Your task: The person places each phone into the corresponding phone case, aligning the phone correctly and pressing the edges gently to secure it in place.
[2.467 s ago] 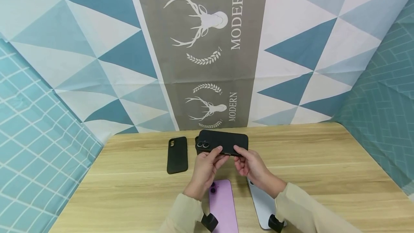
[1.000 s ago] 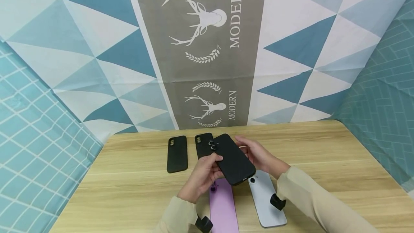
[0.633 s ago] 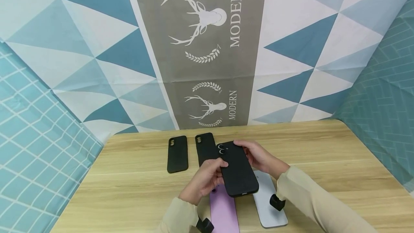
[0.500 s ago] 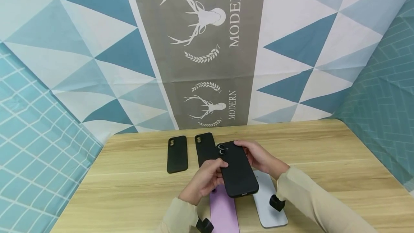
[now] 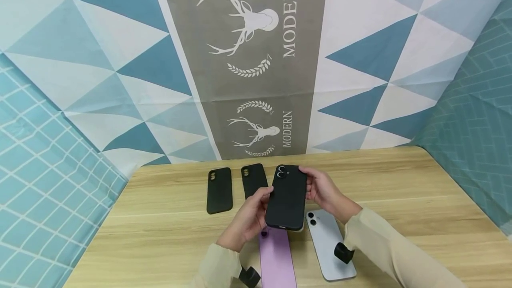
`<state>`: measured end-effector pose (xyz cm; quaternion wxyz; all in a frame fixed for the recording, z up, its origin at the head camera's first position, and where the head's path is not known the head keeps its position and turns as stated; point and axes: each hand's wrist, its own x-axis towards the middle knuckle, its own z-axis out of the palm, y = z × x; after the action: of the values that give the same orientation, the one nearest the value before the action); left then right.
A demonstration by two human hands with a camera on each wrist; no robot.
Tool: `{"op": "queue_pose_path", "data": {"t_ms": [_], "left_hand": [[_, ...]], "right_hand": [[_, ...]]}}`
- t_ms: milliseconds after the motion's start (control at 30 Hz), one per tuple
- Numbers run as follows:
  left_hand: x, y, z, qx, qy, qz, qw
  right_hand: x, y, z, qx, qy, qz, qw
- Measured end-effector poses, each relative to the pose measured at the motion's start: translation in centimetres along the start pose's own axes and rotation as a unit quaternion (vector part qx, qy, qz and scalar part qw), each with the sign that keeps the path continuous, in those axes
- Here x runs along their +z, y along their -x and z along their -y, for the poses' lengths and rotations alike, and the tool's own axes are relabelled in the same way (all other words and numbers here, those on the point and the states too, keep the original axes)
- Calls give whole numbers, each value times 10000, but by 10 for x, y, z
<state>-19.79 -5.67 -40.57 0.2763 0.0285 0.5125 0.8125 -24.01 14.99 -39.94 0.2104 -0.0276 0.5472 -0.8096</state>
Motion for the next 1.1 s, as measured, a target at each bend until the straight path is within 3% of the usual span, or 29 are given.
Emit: {"op": "queue_pose_path", "data": {"t_ms": [167, 333, 500, 733, 967, 1100], "left_hand": [[-3, 3, -1, -68, -284, 163, 9994], [-2, 4, 0, -9, -284, 293, 9992], [1, 2, 3, 257, -252, 14, 9994], [-1, 2, 3, 554, -389, -541, 9962], [-7, 5, -1, 664, -405, -461, 9959], [-10, 6, -4, 830, -546, -480, 9939]], "right_hand": [[0, 0, 2, -295, -338, -496, 9978], [1, -1, 4, -473, -658, -810, 9934], [0, -1, 3, -520, -632, -940, 9922], [-4, 3, 0, -445, 19, -843, 9954], [-11, 8, -2, -134, 1074, -943, 9896], [-14, 11, -2, -245, 1523, -593, 9863]]}}
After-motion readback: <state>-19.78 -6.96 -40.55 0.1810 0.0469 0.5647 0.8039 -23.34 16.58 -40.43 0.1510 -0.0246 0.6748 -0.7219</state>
